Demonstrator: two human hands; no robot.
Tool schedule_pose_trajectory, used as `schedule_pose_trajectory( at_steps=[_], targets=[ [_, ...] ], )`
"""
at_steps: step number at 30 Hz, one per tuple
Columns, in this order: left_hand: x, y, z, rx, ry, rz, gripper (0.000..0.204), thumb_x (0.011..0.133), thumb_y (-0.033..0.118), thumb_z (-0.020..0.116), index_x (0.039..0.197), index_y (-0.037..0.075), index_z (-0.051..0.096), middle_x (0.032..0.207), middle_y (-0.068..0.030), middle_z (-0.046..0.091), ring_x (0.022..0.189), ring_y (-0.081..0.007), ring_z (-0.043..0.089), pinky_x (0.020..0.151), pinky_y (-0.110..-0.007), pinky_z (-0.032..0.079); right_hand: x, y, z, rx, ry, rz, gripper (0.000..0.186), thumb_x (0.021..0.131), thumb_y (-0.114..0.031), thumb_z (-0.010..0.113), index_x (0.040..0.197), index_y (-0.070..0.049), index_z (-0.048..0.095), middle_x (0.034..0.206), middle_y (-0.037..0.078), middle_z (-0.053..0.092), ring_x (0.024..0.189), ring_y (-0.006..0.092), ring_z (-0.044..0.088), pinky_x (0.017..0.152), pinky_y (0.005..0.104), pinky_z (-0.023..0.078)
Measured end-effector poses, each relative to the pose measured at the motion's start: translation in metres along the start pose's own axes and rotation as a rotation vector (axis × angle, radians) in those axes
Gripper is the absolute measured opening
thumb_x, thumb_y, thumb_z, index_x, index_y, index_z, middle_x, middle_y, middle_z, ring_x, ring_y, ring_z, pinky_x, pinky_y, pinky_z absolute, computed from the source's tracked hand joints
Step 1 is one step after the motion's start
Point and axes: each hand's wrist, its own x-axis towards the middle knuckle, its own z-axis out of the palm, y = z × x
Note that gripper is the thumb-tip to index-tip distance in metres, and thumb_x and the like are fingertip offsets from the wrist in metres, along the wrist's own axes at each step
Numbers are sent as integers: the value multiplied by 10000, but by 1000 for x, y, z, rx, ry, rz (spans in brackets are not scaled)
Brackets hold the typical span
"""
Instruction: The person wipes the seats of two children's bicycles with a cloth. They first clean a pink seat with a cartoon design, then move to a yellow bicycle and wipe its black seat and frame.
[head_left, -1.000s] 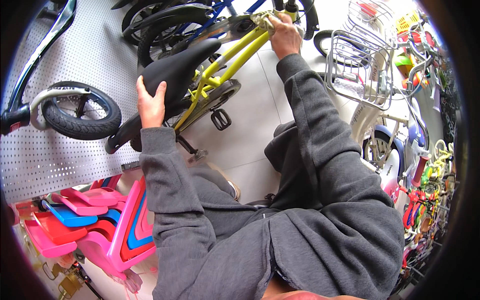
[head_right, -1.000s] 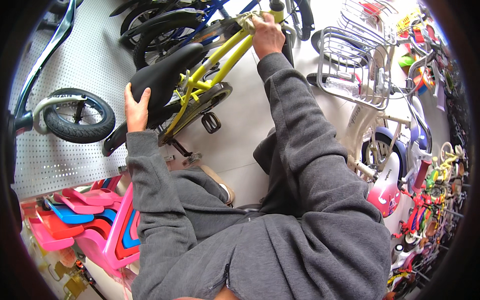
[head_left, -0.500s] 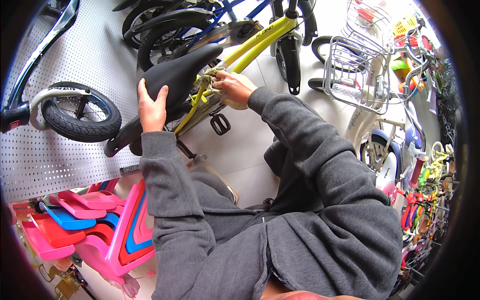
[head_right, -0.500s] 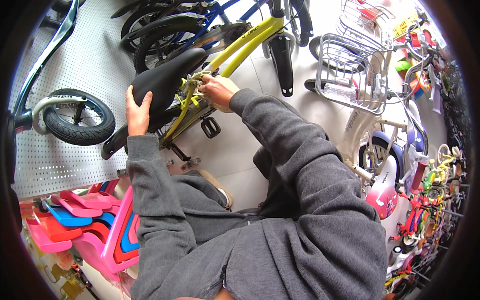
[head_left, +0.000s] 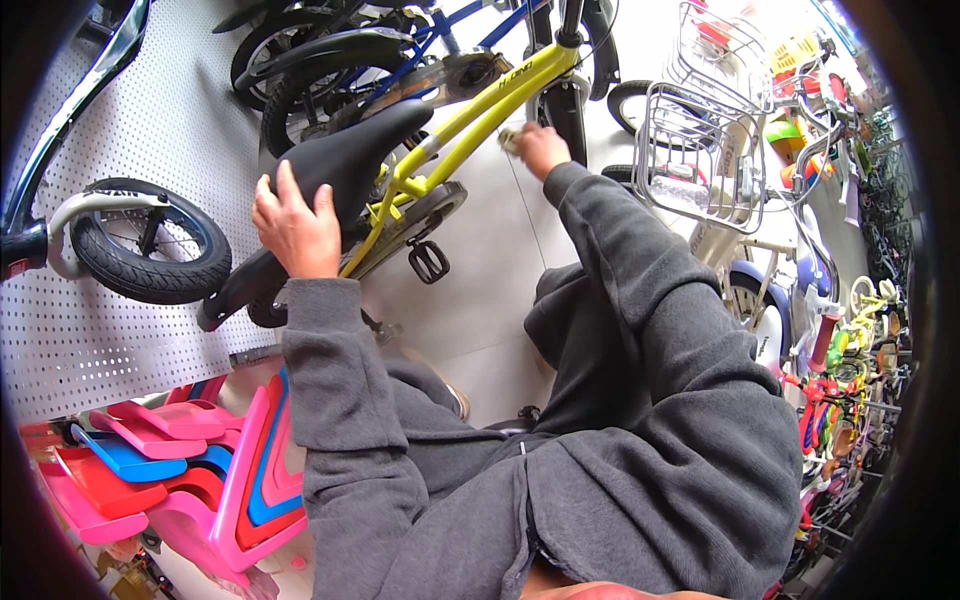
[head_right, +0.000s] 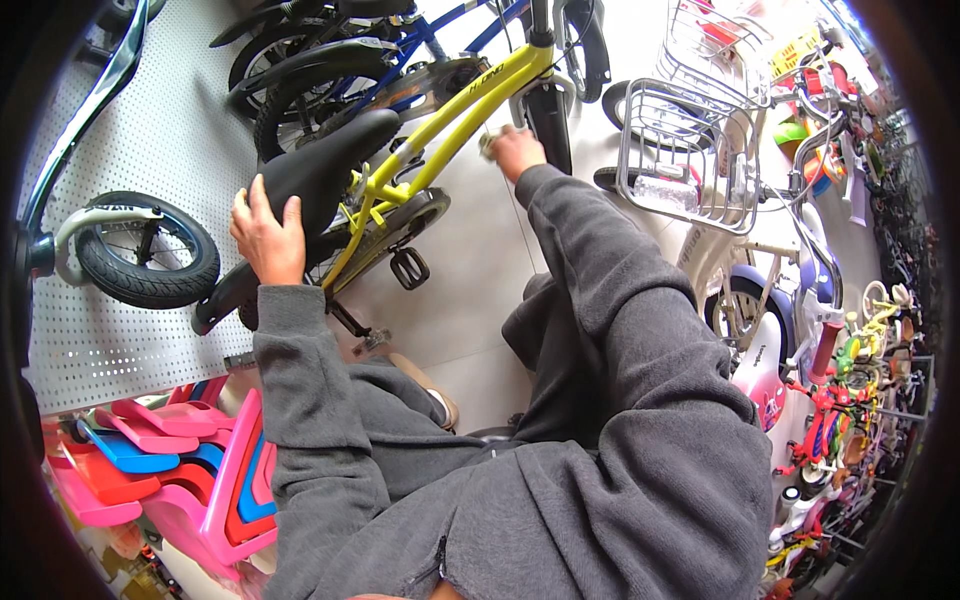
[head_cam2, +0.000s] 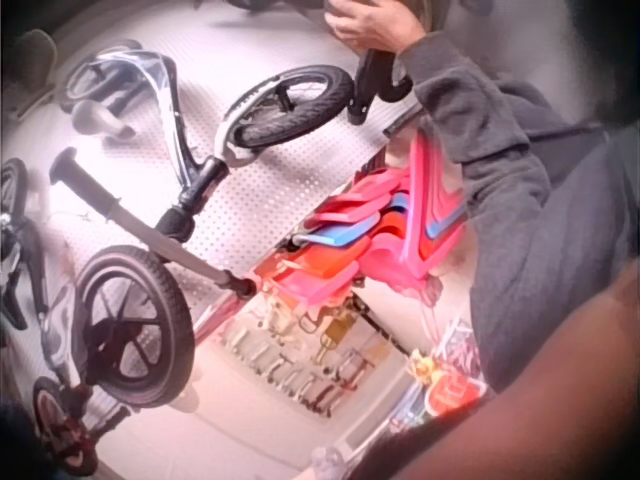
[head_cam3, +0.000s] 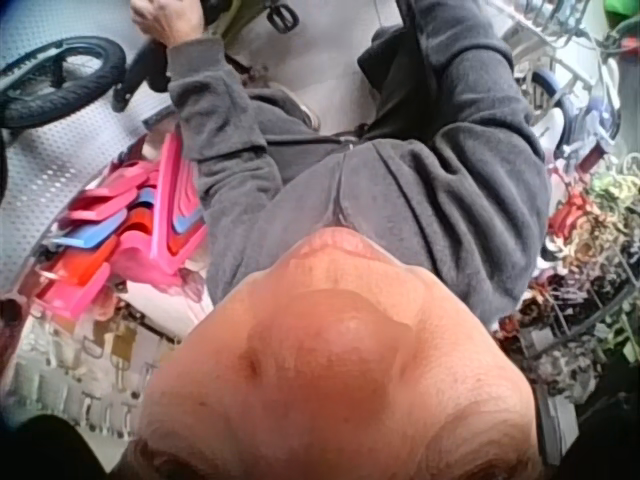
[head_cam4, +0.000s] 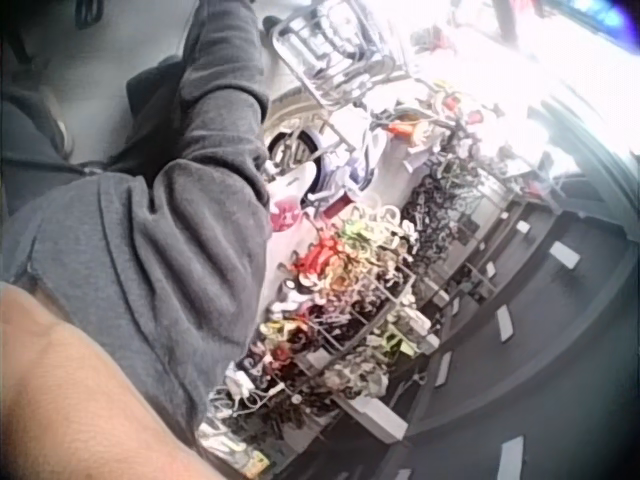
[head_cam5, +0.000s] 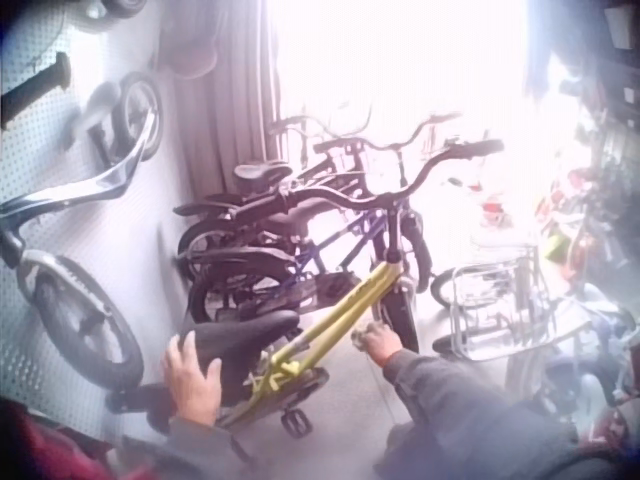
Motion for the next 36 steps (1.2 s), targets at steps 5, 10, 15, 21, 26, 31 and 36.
schedule_pose_trajectory(
  at_steps=[5, 10, 15, 21, 26, 31, 36],
  targets=[
    [-7, 16, 8, 97, -138, 71, 659, 719, 337, 698, 1291, 162, 422, 1330, -180, 348, 1209, -385, 319, 959, -522, 302, 14, 2, 12, -486, 97, -828, 247, 736, -164, 586, 942, -34, 625, 1006, 51, 504, 1002, 232, 457, 772, 343, 451],
    [-7, 17, 8, 117, -172, 81, 734, 703, 335, 716, 1330, 177, 369, 1362, -175, 307, 1235, -386, 295, 962, -521, 296, 34, 35, 6, -833, 88, -924, 255, 748, -132, 566, 960, -14, 646, 1015, 47, 546, 1027, 239, 471, 802, 323, 417],
    [-4, 15, 7, 109, -194, 92, 758, 693, 328, 727, 1339, 176, 359, 1365, -172, 304, 1241, -383, 289, 966, -522, 292, 63, 55, 5, -770, 227, -827, 246, 759, -100, 573, 970, -9, 662, 1061, 91, 581, 1039, 270, 518, 868, 367, 420],
    [-6, 14, 6, 117, -182, 125, 765, 686, 329, 730, 1338, 166, 365, 1354, -178, 316, 1229, -384, 299, 975, -507, 289, 70, 43, 29, -850, -7, -549, 223, 770, -117, 552, 930, -40, 686, 1046, 84, 596, 1062, 283, 521, 939, 413, 395],
    [-8, 16, 1, 112, -200, 135, 759, 717, 331, 703, 1363, 173, 337, 1369, -178, 299, 1228, -383, 292, 994, -498, 267, 72, 55, 69, -1055, -69, -623, 265, 815, -169, 510, 985, -58, 680, 1077, 113, 609, 1099, 301, 490, 964, 468, 333],
    [-12, 22, -2, 96, -203, 114, 754, 716, 322, 703, 1362, 167, 345, 1370, -177, 300, 1222, -381, 298, 999, -487, 263, 89, 74, 129, -1071, -397, -501, 293, 851, -209, 472, 1040, -99, 668, 1092, 85, 616, 1090, 288, 501, 953, 474, 318],
    [-14, 22, -1, 71, -203, 98, 789, 693, 300, 728, 1365, 177, 334, 1373, -177, 290, 1221, -387, 298, 995, -491, 267, 87, 86, 147, -874, -698, -287, 288, 882, -194, 443, 1069, -158, 658, 1149, 47, 604, 1133, 265, 513, 938, 536, 294]
  ],
)
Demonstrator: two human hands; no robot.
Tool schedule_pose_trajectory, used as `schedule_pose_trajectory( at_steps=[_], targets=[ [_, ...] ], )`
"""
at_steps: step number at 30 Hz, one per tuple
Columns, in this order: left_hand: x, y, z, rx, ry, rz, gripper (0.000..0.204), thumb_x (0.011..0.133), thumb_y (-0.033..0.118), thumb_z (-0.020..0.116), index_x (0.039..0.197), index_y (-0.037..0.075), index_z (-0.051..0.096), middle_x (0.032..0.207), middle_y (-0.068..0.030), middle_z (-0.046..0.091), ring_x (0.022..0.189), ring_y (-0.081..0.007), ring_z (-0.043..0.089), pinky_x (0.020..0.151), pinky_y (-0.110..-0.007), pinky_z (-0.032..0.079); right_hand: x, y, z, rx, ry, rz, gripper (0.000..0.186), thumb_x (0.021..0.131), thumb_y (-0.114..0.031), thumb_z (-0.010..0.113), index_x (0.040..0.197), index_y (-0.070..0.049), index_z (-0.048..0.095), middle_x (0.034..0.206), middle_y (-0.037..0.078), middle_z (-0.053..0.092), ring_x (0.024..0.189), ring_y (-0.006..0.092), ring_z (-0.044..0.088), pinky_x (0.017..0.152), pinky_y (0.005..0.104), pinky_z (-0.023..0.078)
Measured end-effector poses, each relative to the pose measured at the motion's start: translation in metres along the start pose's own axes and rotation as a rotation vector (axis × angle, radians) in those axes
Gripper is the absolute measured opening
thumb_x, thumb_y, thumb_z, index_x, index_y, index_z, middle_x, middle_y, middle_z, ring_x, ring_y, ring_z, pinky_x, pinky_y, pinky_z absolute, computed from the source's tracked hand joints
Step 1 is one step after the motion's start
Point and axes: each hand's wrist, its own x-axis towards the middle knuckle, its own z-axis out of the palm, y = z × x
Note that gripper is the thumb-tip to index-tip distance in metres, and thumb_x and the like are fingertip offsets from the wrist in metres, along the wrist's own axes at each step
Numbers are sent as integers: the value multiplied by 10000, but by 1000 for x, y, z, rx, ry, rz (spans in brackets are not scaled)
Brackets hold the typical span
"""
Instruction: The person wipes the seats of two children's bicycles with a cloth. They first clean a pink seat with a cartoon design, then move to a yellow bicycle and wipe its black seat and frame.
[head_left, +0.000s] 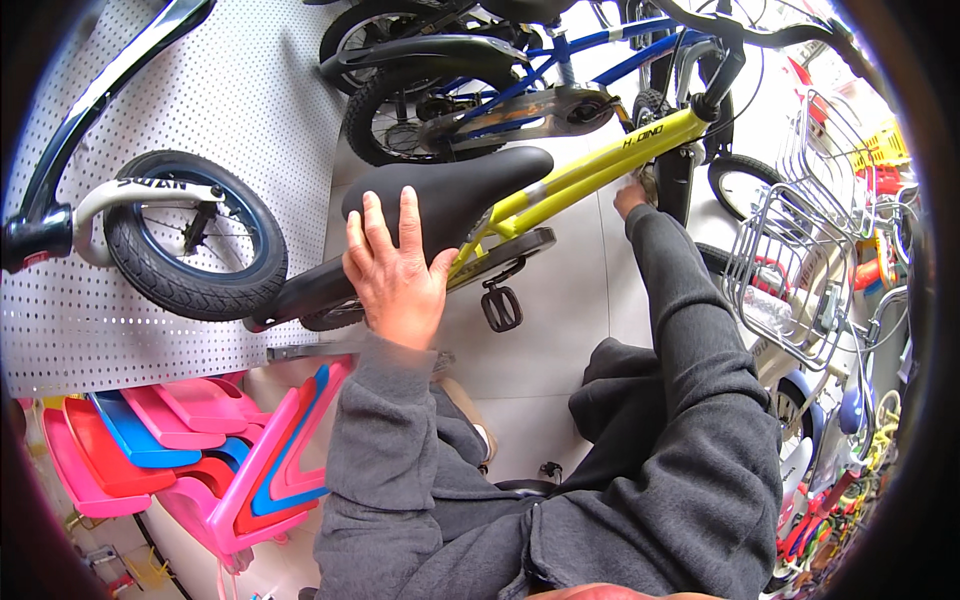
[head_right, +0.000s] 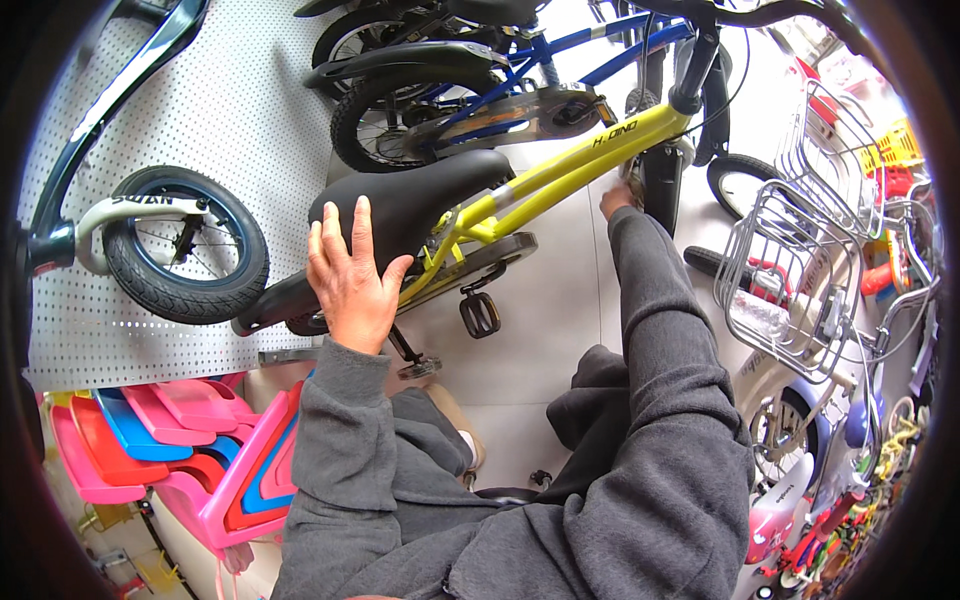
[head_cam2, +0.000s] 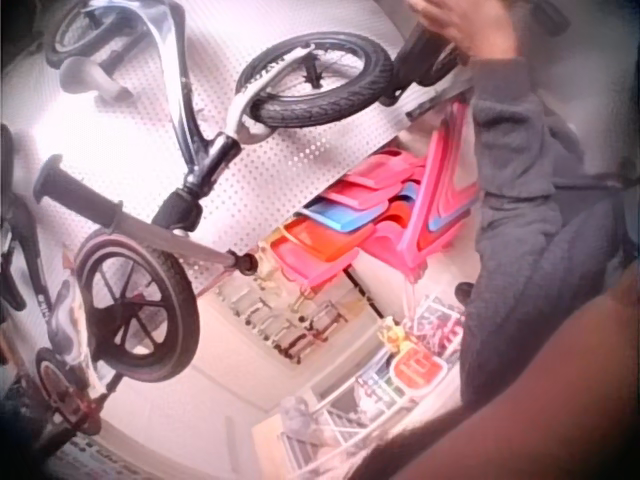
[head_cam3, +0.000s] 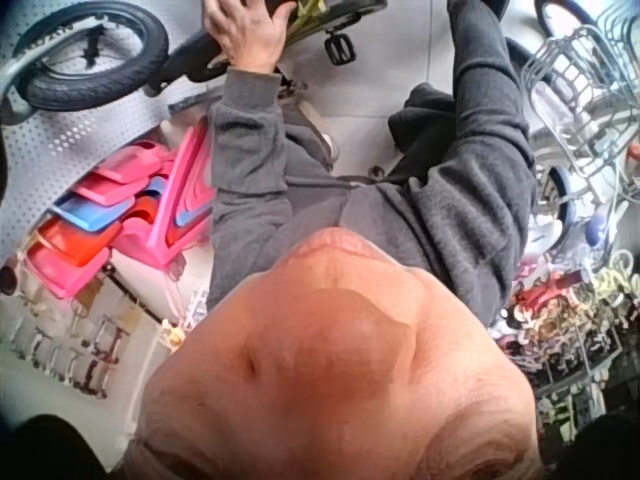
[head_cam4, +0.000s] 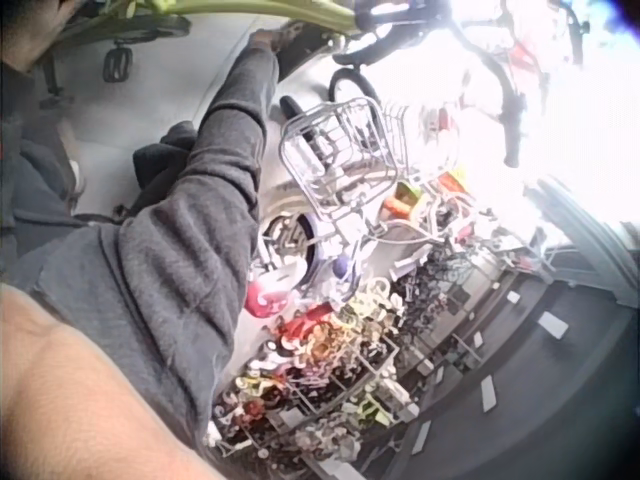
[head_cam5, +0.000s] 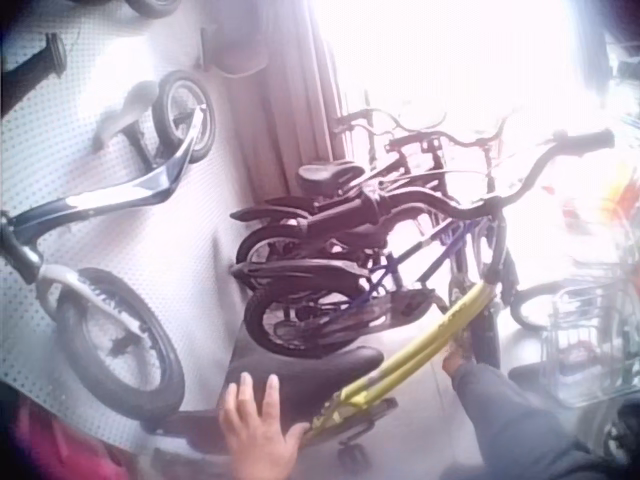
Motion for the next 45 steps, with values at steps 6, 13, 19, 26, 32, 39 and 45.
schedule_pose_trajectory(
  at_steps=[6, 13, 19, 26, 32, 39, 45],
  targets=[
    [1, 0, 4, 16, 22, -16, 787, 692, 297, 726, 1364, 183, 332, 1368, -180, 297, 1222, -388, 299, 986, -494, 279, -63, -8, -20, 260, 191, -256, 207, 705, -293, 646, 781, -104, 684, 811, 90, 653, 797, 307, 633, 681, 425, 492],
    [2, 2, 6, 36, 24, -38, 767, 684, 332, 727, 1340, 188, 356, 1357, -164, 309, 1222, -377, 302, 956, -505, 304, -173, -2, -121, 884, 320, -546, 170, 660, -72, 600, 809, -78, 684, 773, 146, 649, 743, 302, 633, 665, 365, 504],
    [1, 0, 5, 34, 14, -37, 776, 677, 353, 726, 1340, 186, 358, 1367, -163, 301, 1232, -375, 296, 928, -512, 323, -254, 60, -212, 1017, 802, -525, 172, 598, -27, 669, 761, -76, 646, 741, 113, 616, 689, 293, 610, 625, 349, 496],
    [0, -3, 7, -18, 23, -32, 776, 672, 340, 734, 1336, 194, 359, 1378, -156, 282, 1247, -370, 272, 950, -506, 302, -264, 184, -278, 607, 1509, 381, 328, 726, -123, 650, 1049, -95, 602, 959, 146, 615, 819, 323, 615, 724, 375, 504],
    [6, -5, 15, -12, 48, -31, 768, 675, 342, 729, 1336, 214, 359, 1383, -153, 281, 1255, -378, 270, 967, -516, 294, -246, 176, -279, 912, 1245, 146, 293, 776, -159, 571, 1052, -62, 580, 988, 137, 590, 899, 284, 582, 797, 359, 477],
    [0, -13, 21, 39, 63, 18, 752, 690, 397, 716, 1336, 240, 363, 1385, -154, 296, 1252, -378, 278, 991, -508, 292, -289, 160, -276, 748, 1232, 149, 266, 802, -191, 541, 1034, -66, 579, 981, 122, 585, 919, 269, 569, 805, 359, 475],
    [-2, -26, 4, -11, -34, 6, 756, 689, 339, 722, 1337, 235, 348, 1382, -164, 290, 1264, -385, 255, 993, -521, 283, -307, 155, -271, 718, 1209, 139, 254, 825, -219, 515, 1019, -69, 579, 975, 108, 580, 936, 256, 558, 812, 358, 473]
  ],
)
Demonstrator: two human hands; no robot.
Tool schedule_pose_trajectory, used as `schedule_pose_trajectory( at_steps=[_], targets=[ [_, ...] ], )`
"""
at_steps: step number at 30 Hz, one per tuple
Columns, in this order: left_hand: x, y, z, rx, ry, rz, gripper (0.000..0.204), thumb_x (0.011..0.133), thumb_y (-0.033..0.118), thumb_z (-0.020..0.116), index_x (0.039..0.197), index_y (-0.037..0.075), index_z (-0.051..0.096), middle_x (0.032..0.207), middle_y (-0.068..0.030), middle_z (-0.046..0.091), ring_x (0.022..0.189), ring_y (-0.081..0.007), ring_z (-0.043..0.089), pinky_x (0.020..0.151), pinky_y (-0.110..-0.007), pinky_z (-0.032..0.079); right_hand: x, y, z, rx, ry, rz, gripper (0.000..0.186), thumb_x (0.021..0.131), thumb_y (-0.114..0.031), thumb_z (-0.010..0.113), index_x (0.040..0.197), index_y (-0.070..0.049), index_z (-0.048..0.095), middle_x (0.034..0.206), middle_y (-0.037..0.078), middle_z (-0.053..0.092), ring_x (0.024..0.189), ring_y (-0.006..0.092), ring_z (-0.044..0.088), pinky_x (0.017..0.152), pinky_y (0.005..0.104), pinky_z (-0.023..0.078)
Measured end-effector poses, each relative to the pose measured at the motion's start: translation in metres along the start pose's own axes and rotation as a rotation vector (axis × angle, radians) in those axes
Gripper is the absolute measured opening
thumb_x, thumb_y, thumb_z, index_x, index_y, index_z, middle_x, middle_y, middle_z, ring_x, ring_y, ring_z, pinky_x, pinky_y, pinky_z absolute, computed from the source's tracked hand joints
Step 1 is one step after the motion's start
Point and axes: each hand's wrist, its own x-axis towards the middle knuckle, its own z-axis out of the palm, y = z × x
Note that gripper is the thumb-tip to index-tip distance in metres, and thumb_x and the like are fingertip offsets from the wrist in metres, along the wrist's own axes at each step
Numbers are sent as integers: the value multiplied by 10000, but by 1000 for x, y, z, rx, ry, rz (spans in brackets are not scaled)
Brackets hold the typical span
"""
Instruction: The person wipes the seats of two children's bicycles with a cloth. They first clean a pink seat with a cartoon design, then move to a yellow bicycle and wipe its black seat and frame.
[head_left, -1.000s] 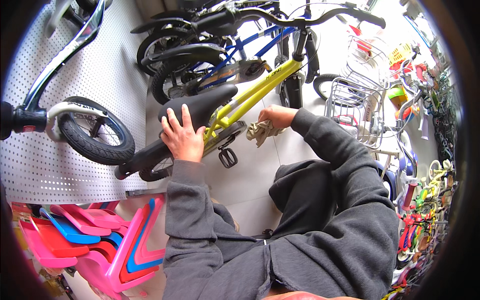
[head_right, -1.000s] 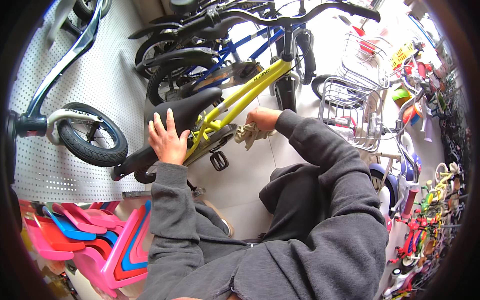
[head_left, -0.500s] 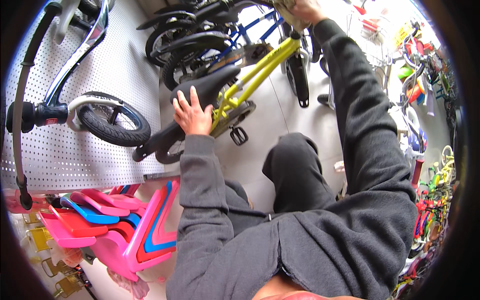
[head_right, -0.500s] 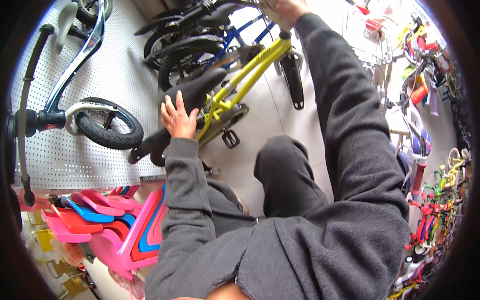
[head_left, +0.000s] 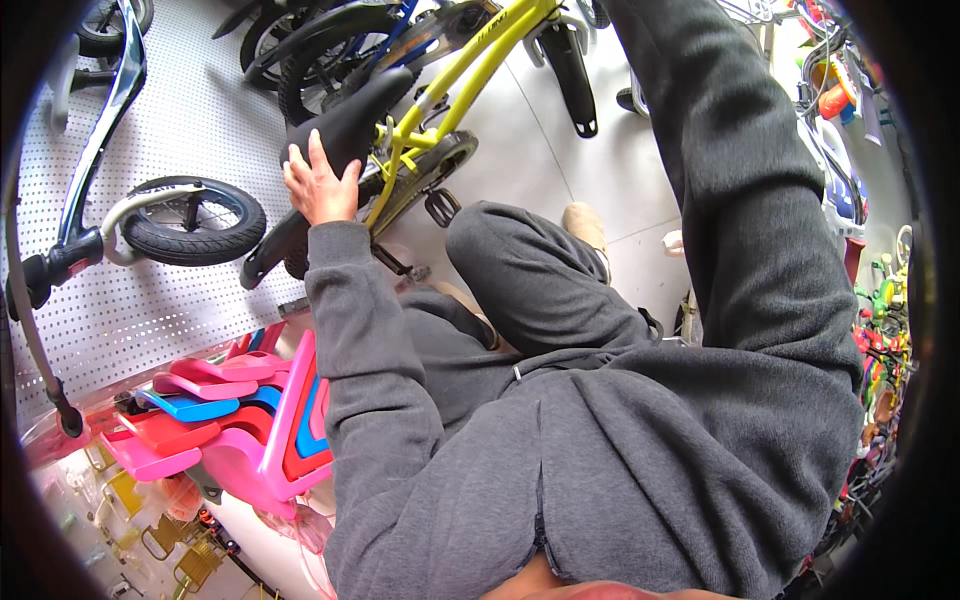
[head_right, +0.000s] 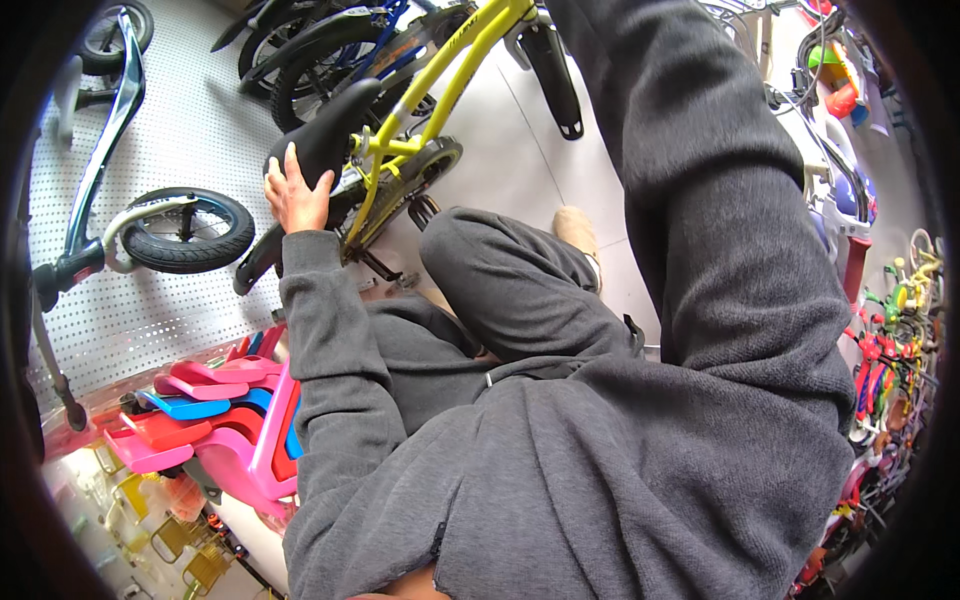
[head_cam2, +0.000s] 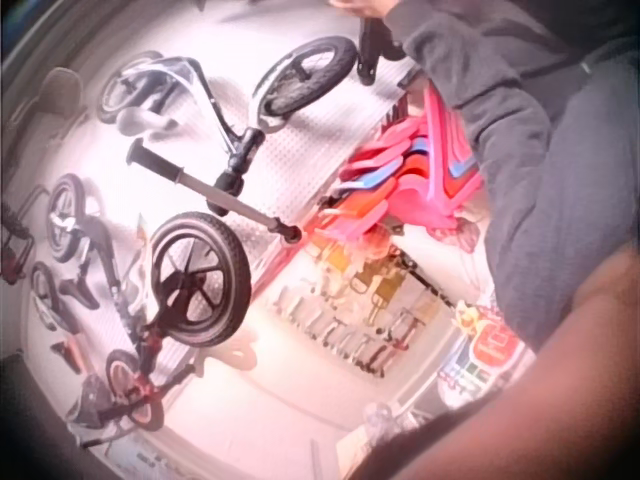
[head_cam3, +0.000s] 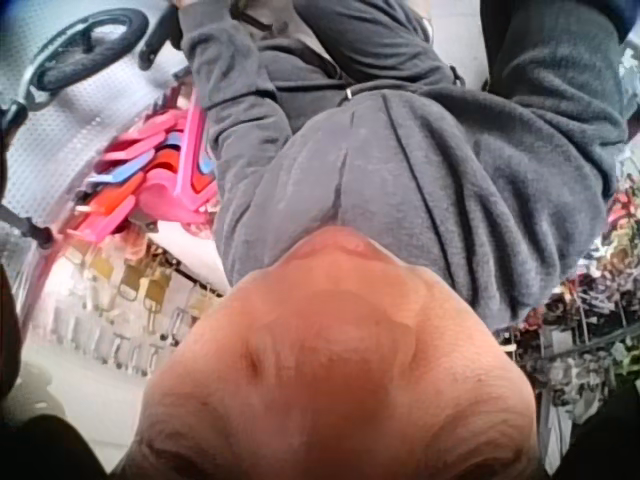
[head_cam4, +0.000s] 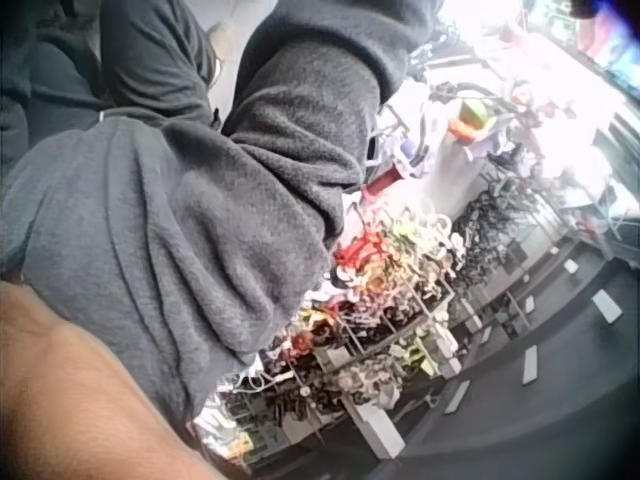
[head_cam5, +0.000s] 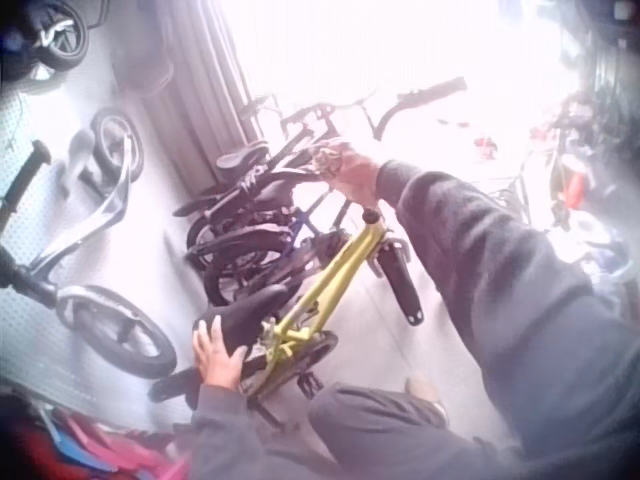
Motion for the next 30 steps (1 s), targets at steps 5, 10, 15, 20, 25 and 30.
schedule_pose_trajectory(
  at_steps=[5, 10, 15, 20, 25, 30],
  targets=[
    [29, 2, -29, -208, -170, -99, 673, 685, 315, 713, 1280, 157, 439, 1252, -173, 434, 1188, -346, 389, 974, -462, 327, -3, 4, -3, -25, -5, -28, 250, 844, -242, 493, 1007, -72, 579, 971, 97, 577, 950, 245, 549, 818, 358, 471],
    [66, 43, -59, -538, 343, 122, 646, 682, 86, 706, 1246, -9, 405, 1214, -206, 444, 1152, -340, 409, 1001, -389, 320, -13, 8, 9, 24, 280, -176, 145, 810, -176, 537, 875, -105, 646, 968, 42, 620, 976, 197, 549, 786, 328, 484],
    [113, 77, -82, -587, 402, 216, 652, 674, 56, 668, 1259, -1, 388, 1213, -213, 452, 1153, -352, 411, 1013, -399, 309, -16, 6, 22, -131, 114, 159, 402, 759, -68, 639, 1149, -137, 572, 1136, 109, 534, 934, 287, 594, 716, 353, 532],
    [145, 89, -74, -316, 177, 273, 627, 655, 117, 679, 1238, 58, 455, 1214, -166, 484, 1184, -325, 378, 1020, -401, 303, -21, -4, 23, -339, 190, 32, 374, 742, -8, 631, 1104, -90, 586, 1084, 122, 561, 954, 304, 573, 743, 340, 524],
    [137, 87, -66, -376, 239, 322, 601, 644, 57, 666, 1209, 67, 459, 1153, -150, 483, 1146, -339, 364, 1006, -419, 282, -16, -27, 36, -368, 214, 51, 258, 673, 16, 622, 929, -16, 630, 978, 148, 591, 867, 293, 586, 706, 346, 511],
    [127, 88, -68, -359, 226, 303, 648, 628, 42, 654, 1234, 65, 423, 1158, -153, 456, 1125, -348, 349, 1001, -419, 281, 0, -44, 49, -67, 262, 156, 192, 683, -60, 639, 871, -23, 628, 881, 162, 612, 785, 299, 614, 672, 379, 496]
  ],
)
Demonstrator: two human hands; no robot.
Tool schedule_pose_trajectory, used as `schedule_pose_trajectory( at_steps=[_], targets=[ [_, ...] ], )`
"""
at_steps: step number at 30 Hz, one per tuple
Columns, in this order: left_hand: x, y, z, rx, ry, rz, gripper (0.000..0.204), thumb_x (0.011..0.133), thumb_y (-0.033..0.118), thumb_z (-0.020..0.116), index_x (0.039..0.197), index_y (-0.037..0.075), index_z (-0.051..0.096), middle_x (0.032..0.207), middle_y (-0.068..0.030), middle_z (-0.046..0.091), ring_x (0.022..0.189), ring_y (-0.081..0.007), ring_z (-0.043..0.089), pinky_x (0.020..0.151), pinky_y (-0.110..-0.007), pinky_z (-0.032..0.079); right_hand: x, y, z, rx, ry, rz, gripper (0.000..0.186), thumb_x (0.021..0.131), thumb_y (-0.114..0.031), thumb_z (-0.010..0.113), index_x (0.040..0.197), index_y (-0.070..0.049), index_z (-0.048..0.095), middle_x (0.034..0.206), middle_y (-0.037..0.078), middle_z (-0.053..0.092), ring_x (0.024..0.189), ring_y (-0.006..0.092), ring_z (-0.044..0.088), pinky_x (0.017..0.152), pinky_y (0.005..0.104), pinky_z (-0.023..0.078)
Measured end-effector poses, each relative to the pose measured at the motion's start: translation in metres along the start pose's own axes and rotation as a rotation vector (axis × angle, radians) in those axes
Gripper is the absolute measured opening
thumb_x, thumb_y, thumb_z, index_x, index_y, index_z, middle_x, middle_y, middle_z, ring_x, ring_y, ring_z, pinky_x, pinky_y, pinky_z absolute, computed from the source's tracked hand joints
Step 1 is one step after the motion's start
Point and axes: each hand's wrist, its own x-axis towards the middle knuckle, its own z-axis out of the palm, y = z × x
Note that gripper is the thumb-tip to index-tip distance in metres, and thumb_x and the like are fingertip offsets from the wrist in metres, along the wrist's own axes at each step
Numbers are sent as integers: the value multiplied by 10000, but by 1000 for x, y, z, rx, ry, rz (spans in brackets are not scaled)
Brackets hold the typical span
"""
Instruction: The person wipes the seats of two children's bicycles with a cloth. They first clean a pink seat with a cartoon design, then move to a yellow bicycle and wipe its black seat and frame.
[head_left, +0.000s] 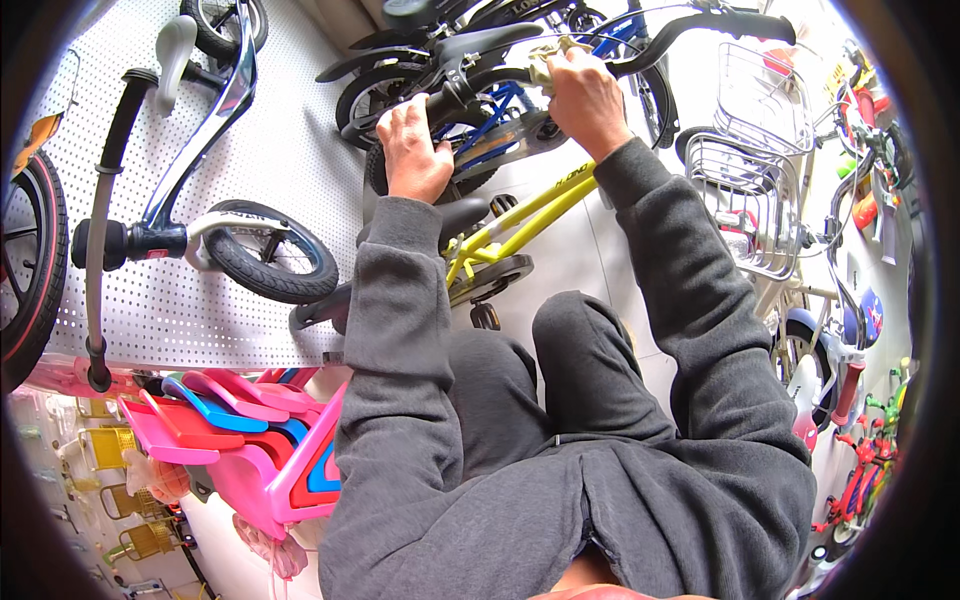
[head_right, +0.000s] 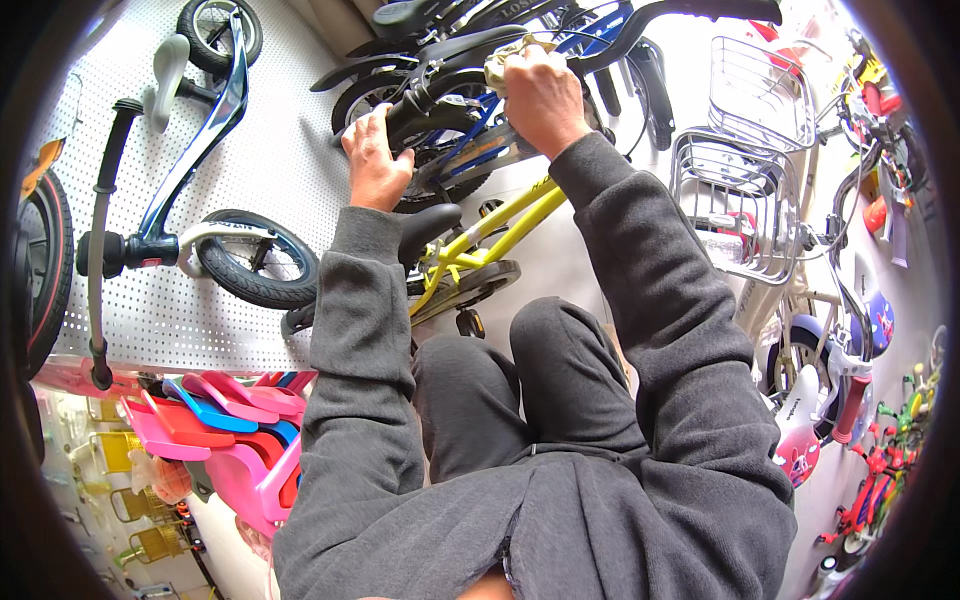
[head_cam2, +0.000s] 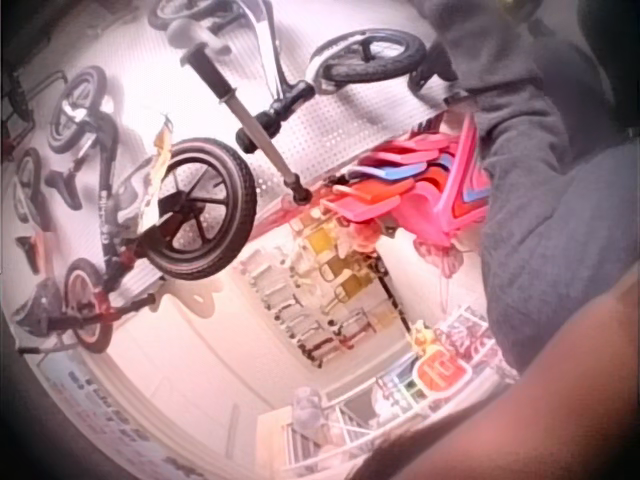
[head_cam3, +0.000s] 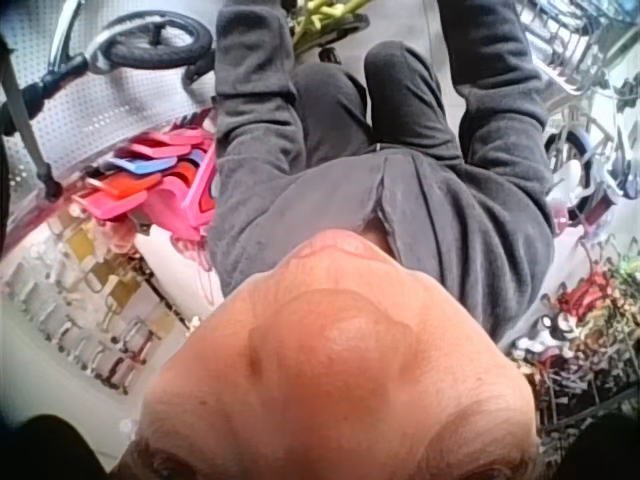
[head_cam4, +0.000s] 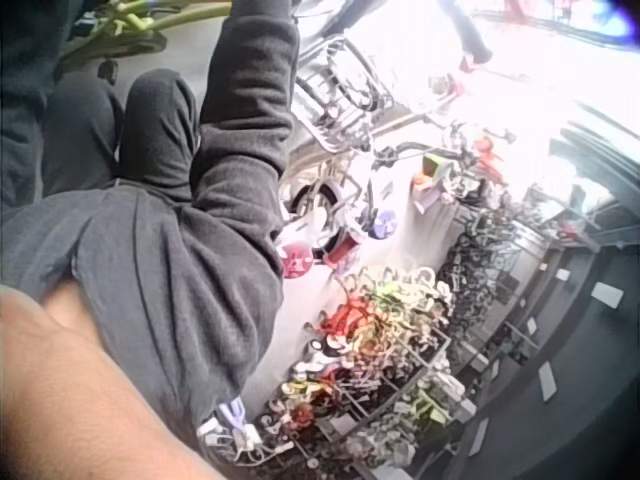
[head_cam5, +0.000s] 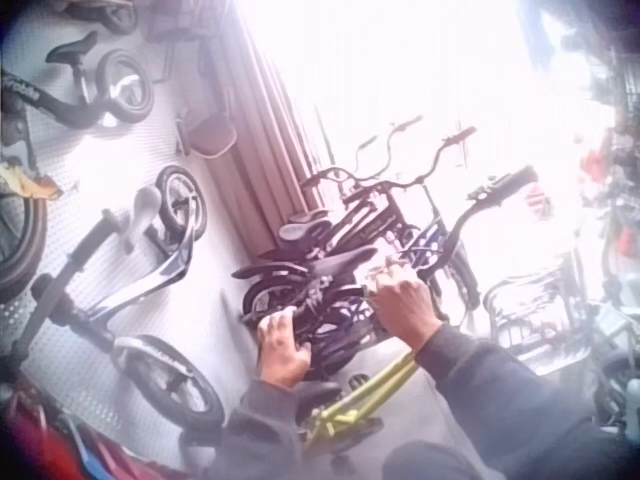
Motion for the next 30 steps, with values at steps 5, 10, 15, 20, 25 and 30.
schedule_pose_trajectory(
  at_steps=[5, 10, 15, 20, 25, 30],
  targets=[
    [-3, 3, -1, -4, 6, -10, 628, 607, 1, 615, 1206, 47, 430, 1168, -156, 445, 1148, -339, 338, 1014, -396, 280, 37, -18, 6, 474, -87, 139, 174, 691, -97, 542, 804, -14, 645, 766, 214, 620, 744, 348, 622, 707, 411, 487],
    [-6, 8, 0, 91, 27, -17, 608, 622, 5, 603, 1203, 37, 429, 1158, -164, 455, 1135, -339, 363, 1008, -392, 284, 29, -71, 15, 154, -93, -232, 267, 682, -44, 572, 946, -13, 600, 952, 169, 603, 786, 324, 624, 679, 387, 508],
    [-6, 10, -1, 150, 47, 0, 612, 615, 3, 612, 1198, 58, 438, 1143, -151, 467, 1113, -325, 388, 994, -395, 299, 7, -54, 1, 69, 117, -318, 333, 705, -32, 586, 1037, -25, 554, 972, 128, 557, 888, 292, 580, 688, 345, 512],
    [-6, 9, 0, 120, 61, 3, 624, 592, 18, 611, 1190, 51, 436, 1142, -151, 457, 1112, -333, 375, 1001, -394, 295, -1, -48, 1, 23, 116, -156, 295, 722, -55, 575, 1012, -4, 560, 964, 148, 592, 834, 283, 609, 697, 342, 510],
    [-7, 7, -2, 125, 13, -18, 644, 590, 31, 617, 1207, 61, 433, 1155, -145, 456, 1124, -333, 375, 1004, -404, 291, -15, -46, 5, -76, 205, -374, 348, 710, -101, 583, 1033, 27, 595, 1047, 162, 571, 970, 372, 566, 770, 368, 507],
    [-7, 9, -3, 140, -31, -92, 660, 605, 9, 629, 1226, 91, 425, 1182, -131, 440, 1150, -317, 357, 1007, -387, 304, -14, 12, -15, -490, 57, -384, 257, 714, -49, 620, 971, -47, 630, 1085, 83, 593, 1103, 264, 541, 706, 290, 543]
  ],
)
